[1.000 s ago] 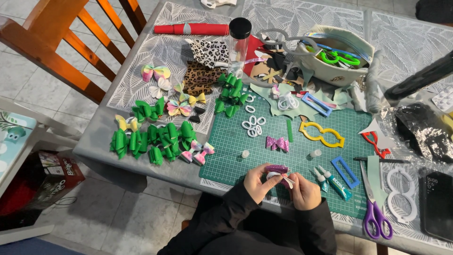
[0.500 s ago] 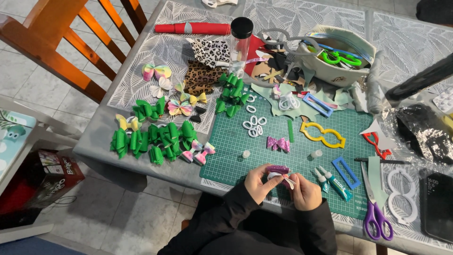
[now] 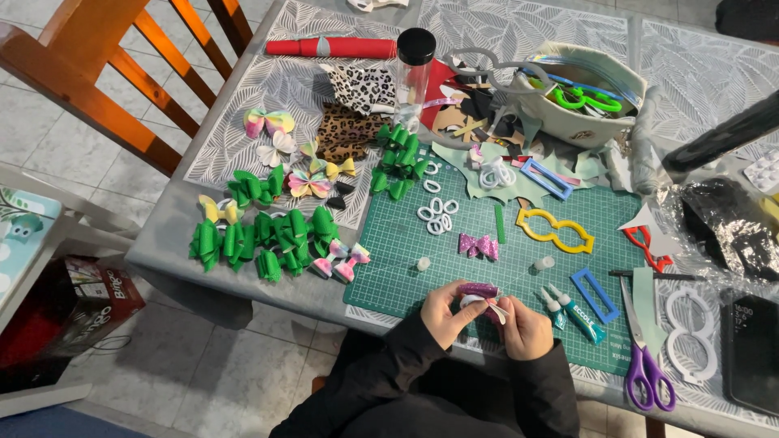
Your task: Assembling and gluing fabric and glittery material to create small hair bows.
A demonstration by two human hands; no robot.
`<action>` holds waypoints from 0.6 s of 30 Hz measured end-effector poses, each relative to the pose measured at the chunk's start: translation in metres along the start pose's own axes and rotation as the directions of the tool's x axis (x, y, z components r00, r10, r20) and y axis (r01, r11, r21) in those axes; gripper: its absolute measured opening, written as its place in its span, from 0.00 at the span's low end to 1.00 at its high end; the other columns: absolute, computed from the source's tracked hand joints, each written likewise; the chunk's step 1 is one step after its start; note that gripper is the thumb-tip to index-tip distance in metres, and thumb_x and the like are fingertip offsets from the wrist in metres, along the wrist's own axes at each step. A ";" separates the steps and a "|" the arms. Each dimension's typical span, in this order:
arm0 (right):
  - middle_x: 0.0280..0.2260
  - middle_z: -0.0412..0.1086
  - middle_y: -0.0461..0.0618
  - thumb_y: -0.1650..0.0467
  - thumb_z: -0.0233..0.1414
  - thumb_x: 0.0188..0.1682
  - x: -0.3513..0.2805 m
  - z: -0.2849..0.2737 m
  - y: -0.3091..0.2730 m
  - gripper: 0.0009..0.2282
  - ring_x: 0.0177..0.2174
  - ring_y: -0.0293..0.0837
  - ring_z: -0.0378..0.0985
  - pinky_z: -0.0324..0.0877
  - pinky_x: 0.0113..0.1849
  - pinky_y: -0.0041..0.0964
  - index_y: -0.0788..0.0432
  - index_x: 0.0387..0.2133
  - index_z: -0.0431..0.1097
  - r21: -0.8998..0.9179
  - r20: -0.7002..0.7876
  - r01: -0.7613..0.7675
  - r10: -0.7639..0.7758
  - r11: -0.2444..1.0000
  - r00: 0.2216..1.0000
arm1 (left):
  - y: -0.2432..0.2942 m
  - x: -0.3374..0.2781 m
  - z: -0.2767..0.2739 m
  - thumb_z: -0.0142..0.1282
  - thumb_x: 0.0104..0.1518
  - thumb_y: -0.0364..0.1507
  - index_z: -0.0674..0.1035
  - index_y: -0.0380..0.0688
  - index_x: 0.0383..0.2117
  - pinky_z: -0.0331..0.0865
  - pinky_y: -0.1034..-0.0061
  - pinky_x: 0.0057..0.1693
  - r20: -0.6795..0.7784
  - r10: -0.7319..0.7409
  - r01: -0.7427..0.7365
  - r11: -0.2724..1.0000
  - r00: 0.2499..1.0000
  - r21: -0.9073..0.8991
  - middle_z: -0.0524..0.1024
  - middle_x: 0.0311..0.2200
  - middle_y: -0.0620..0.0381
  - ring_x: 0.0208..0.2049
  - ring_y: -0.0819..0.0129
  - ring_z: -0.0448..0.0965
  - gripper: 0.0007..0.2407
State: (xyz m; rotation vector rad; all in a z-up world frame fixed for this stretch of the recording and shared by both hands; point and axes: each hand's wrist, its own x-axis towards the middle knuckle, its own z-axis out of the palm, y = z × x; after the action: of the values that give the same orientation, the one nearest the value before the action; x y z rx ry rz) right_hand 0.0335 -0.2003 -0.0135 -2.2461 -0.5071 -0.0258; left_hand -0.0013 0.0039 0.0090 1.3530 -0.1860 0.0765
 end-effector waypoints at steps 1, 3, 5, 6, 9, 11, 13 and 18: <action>0.12 0.66 0.47 0.67 0.44 0.58 0.000 0.000 0.000 0.13 0.13 0.42 0.72 0.65 0.19 0.37 0.58 0.27 0.72 0.000 0.000 0.000 0.000 1.000 1.000 | 0.000 0.000 0.000 0.60 0.64 0.30 0.82 0.37 0.47 0.73 0.80 0.50 0.000 0.000 0.000 1.000 1.000 0.000 0.83 0.40 0.57 0.41 0.74 0.82 0.10; 0.11 0.66 0.47 0.67 0.43 0.58 0.001 0.000 -0.001 0.13 0.12 0.42 0.72 0.65 0.19 0.37 0.58 0.28 0.73 0.013 0.011 -0.040 0.040 0.999 0.999 | 0.000 0.000 0.000 0.59 0.64 0.30 0.81 0.38 0.48 0.73 0.80 0.51 0.015 0.002 -0.002 1.000 1.000 -0.017 0.83 0.40 0.57 0.43 0.75 0.82 0.11; 0.11 0.66 0.47 0.67 0.44 0.57 0.002 0.000 -0.002 0.13 0.12 0.43 0.72 0.65 0.19 0.37 0.58 0.28 0.73 0.014 0.012 -0.048 0.048 0.999 0.999 | 0.000 0.001 -0.001 0.59 0.64 0.30 0.81 0.38 0.48 0.73 0.80 0.51 0.016 0.000 0.001 1.000 1.000 -0.011 0.83 0.41 0.57 0.43 0.74 0.82 0.11; 0.11 0.66 0.47 0.68 0.44 0.57 0.002 0.000 -0.003 0.13 0.12 0.43 0.73 0.66 0.19 0.37 0.57 0.28 0.73 0.016 0.014 -0.057 0.057 0.998 0.998 | 0.000 0.000 -0.001 0.59 0.64 0.30 0.81 0.38 0.47 0.73 0.80 0.52 0.018 -0.003 0.004 1.000 1.000 -0.006 0.83 0.41 0.58 0.44 0.74 0.82 0.10; 0.11 0.67 0.47 0.68 0.43 0.57 0.002 -0.001 -0.005 0.12 0.13 0.44 0.74 0.66 0.19 0.37 0.57 0.31 0.74 -0.010 -0.007 -0.020 0.020 1.000 1.000 | -0.002 0.000 -0.001 0.59 0.64 0.30 0.81 0.38 0.48 0.73 0.80 0.51 0.016 -0.023 0.023 1.000 1.000 0.002 0.82 0.40 0.57 0.43 0.74 0.82 0.11; 0.12 0.67 0.47 0.68 0.43 0.57 0.001 0.001 0.004 0.12 0.14 0.44 0.74 0.67 0.20 0.37 0.57 0.29 0.73 -0.016 -0.003 -0.015 0.015 1.000 1.000 | -0.004 0.000 -0.001 0.59 0.64 0.30 0.81 0.38 0.48 0.73 0.80 0.51 0.014 -0.014 0.014 1.000 1.000 0.006 0.82 0.40 0.57 0.43 0.74 0.82 0.11; 0.13 0.68 0.47 0.68 0.42 0.58 -0.001 0.003 0.010 0.13 0.15 0.44 0.75 0.68 0.21 0.37 0.56 0.28 0.72 -0.022 0.002 -0.012 0.012 1.000 1.000 | -0.004 0.000 0.000 0.59 0.64 0.30 0.81 0.38 0.48 0.73 0.80 0.51 0.012 -0.006 0.006 1.000 1.000 0.010 0.82 0.40 0.57 0.43 0.74 0.82 0.11; 0.13 0.69 0.45 0.67 0.42 0.58 -0.005 0.001 0.017 0.13 0.15 0.42 0.76 0.69 0.22 0.36 0.55 0.26 0.72 -0.001 0.070 -0.060 0.060 0.998 0.996 | -0.005 0.001 0.002 0.60 0.63 0.30 0.81 0.38 0.48 0.74 0.79 0.51 0.010 -0.022 0.022 1.000 1.000 0.009 0.83 0.41 0.56 0.42 0.73 0.81 0.11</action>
State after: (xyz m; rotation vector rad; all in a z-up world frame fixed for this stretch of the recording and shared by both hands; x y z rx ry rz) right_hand 0.0354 -0.2109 -0.0275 -2.2658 -0.4772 0.0846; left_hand 0.0007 0.0008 0.0053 1.3644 -0.1794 0.0526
